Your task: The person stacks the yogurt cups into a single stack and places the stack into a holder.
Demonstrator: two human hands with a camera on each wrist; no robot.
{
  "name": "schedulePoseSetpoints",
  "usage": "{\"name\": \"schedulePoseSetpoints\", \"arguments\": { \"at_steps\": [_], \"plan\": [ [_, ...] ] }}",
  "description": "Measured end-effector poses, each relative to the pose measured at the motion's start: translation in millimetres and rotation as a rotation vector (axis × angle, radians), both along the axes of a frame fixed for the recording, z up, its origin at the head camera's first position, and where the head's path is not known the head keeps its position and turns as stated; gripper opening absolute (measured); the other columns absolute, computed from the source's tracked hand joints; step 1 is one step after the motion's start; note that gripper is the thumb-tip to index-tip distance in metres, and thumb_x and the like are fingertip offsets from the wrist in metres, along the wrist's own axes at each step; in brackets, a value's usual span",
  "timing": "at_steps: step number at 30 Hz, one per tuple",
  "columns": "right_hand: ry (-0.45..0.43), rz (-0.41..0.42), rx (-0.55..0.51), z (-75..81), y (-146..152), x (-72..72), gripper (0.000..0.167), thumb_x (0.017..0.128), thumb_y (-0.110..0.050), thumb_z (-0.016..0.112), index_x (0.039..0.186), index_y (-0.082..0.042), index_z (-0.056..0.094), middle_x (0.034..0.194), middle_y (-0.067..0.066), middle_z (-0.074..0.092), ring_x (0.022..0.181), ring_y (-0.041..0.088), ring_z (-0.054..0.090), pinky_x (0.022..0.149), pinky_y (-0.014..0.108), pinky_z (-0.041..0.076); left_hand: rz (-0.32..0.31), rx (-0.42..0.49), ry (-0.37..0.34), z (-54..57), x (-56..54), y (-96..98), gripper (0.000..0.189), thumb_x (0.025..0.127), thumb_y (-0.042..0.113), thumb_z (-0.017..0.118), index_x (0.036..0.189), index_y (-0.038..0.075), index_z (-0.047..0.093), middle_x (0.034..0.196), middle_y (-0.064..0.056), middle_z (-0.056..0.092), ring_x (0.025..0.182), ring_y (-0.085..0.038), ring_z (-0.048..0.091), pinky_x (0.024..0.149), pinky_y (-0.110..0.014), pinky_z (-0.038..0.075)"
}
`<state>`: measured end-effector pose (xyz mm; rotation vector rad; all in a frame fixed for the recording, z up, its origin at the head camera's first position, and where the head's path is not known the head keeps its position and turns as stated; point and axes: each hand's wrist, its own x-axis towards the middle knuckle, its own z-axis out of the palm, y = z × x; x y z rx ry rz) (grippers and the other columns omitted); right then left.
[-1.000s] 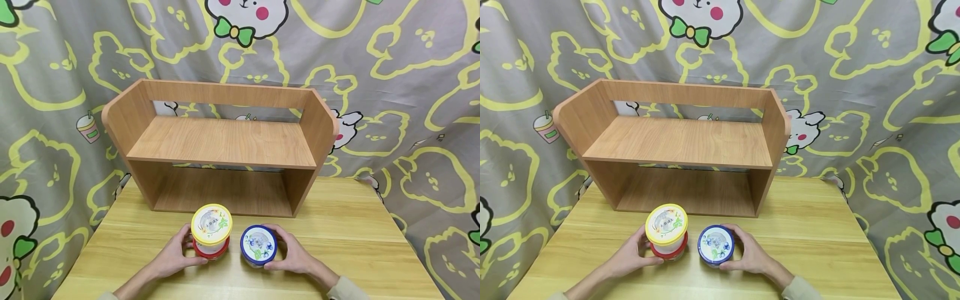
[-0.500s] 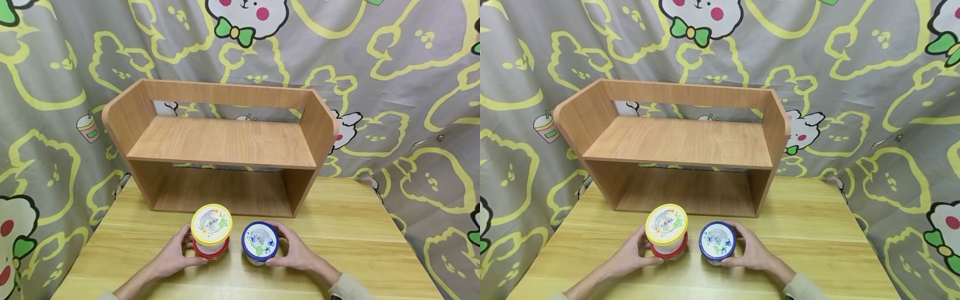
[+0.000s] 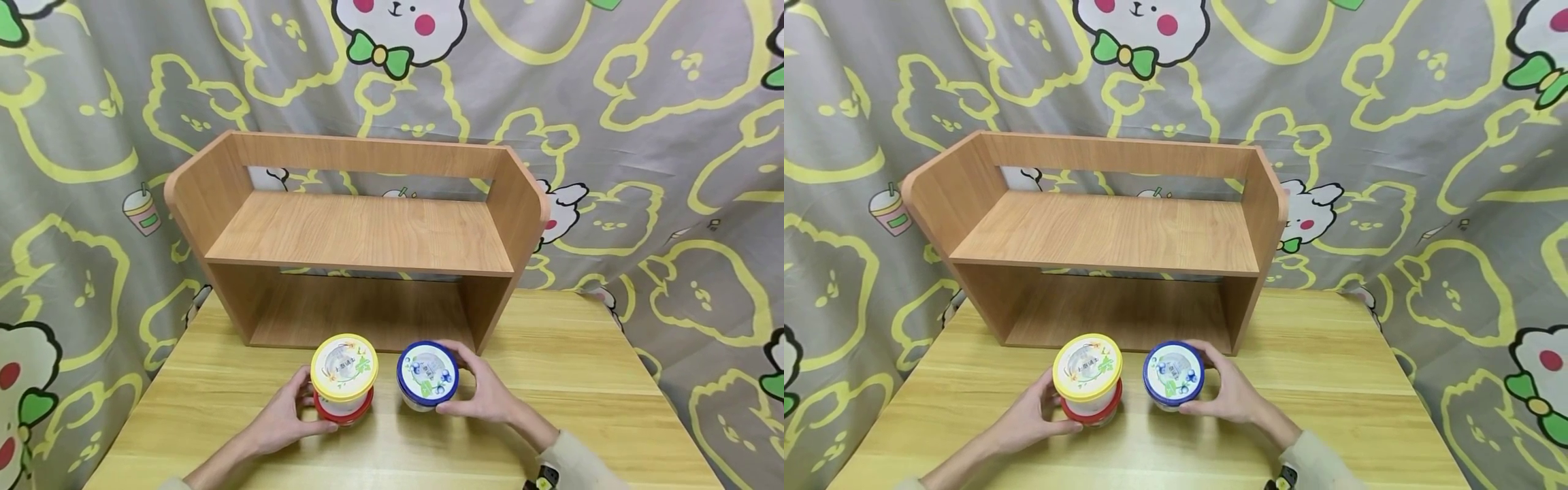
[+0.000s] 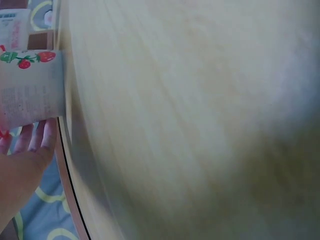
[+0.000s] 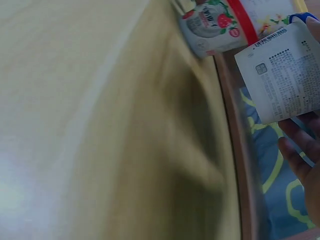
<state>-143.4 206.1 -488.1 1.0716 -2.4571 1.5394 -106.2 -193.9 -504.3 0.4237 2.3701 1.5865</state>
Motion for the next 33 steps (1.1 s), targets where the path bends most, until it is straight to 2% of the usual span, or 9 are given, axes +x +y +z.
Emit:
{"name": "schedulePoseSetpoints", "arguments": {
  "at_steps": [8, 14, 24, 33],
  "plan": [
    [0.006, -0.005, -0.007, 16.4, -1.2, -7.4, 0.101, 0.07, -0.018, 0.097, 0.156, -0.017, 0.044, 0.147, 0.006, 0.062, 0.132, 0.008, 0.06, 0.109, 0.03, 0.055, 0.003, -0.004, 0.006, -0.2, 0.7, 0.6, 0.085, 0.079, 0.027, 0.094, 0.145, 0.008, 0.045, 0.139, -0.016, 0.063, 0.116, -0.007, 0.067, 0.101, -0.019, 0.056],
    [0.031, -0.011, 0.0, 24.3, -1.6, -11.8, 0.101, 0.07, -0.018, 0.096, 0.156, -0.016, 0.044, 0.145, 0.006, 0.063, 0.129, 0.008, 0.061, 0.104, 0.029, 0.057, 0.008, -0.006, 0.007, 0.8, 1.9, 1.4, 0.084, 0.079, 0.027, 0.095, 0.144, 0.008, 0.046, 0.138, -0.016, 0.063, 0.115, -0.006, 0.066, 0.101, -0.019, 0.056],
    [0.057, 0.055, -0.051, 44.2, -8.5, -18.9, 0.102, 0.069, -0.013, 0.095, 0.157, -0.013, 0.041, 0.145, 0.013, 0.061, 0.127, 0.01, 0.064, 0.101, 0.029, 0.06, -0.002, 0.005, -0.001, 3.2, 2.4, 1.1, 0.086, 0.079, 0.026, 0.094, 0.146, 0.006, 0.044, 0.141, -0.018, 0.062, 0.117, -0.008, 0.068, 0.102, -0.019, 0.055],
    [0.108, 0.072, -0.096, 65.5, -17.4, -26.0, 0.101, 0.07, -0.016, 0.095, 0.156, -0.011, 0.043, 0.146, 0.014, 0.062, 0.13, 0.012, 0.06, 0.108, 0.024, 0.052, -0.005, 0.012, -0.003, 2.0, 1.6, 0.9, 0.087, 0.079, 0.026, 0.094, 0.147, 0.007, 0.044, 0.142, -0.018, 0.061, 0.117, -0.008, 0.067, 0.103, -0.02, 0.056]
  ]
}}
